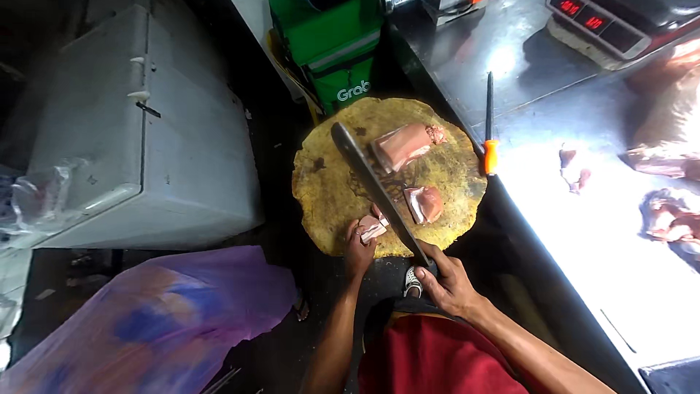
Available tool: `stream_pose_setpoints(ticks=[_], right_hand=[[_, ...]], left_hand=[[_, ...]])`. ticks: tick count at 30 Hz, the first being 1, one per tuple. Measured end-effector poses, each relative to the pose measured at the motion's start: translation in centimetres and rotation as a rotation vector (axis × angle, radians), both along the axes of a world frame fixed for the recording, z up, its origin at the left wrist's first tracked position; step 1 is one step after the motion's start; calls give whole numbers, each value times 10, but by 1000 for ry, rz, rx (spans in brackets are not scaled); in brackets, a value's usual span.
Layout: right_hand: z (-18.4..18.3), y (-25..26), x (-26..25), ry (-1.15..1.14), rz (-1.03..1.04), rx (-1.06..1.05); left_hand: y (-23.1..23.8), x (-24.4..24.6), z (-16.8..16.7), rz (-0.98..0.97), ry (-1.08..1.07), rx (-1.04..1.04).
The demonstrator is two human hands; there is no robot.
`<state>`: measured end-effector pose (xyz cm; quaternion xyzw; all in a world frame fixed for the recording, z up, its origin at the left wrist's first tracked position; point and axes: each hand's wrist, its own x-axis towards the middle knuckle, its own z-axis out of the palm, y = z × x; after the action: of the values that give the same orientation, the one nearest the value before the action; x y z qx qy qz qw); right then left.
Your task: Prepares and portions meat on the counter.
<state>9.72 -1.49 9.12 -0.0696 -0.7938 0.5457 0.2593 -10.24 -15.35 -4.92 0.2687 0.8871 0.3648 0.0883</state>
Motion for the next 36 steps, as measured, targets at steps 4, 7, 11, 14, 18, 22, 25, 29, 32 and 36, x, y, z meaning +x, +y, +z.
stream_pose_setpoints(ticks=[4,7,11,14,18,22,25,29,32,36], right_hand=[[-61,-8,4,-242,14,88],[-100,-4,-6,-958,143,-30],[-91,1,-4,-951,111,-145],[-80,5,13,-816,14,-195],[-72,19,33,-649,-275,-158],[-81,57,36,-757,-522,110],[-77,89,23,-1042,-545,186],[-82,118,1,-1159,-483,206],[-93,123,4,-1081,-419,208],[-88,99,42,-836,-475,147]], left_hand=[[3,1,11,17,-78,-144],[3,-1,10,26,-96,-183],[4,-1,4,22,-20,-142],[11,-10,10,149,-9,-175],[18,-21,19,207,68,-192],[44,-2,42,-127,-10,-397],[66,-1,44,-301,-63,-612],[81,-6,37,-349,-34,-617],[74,-6,27,-456,44,-536],[53,-11,10,-422,3,-267]])
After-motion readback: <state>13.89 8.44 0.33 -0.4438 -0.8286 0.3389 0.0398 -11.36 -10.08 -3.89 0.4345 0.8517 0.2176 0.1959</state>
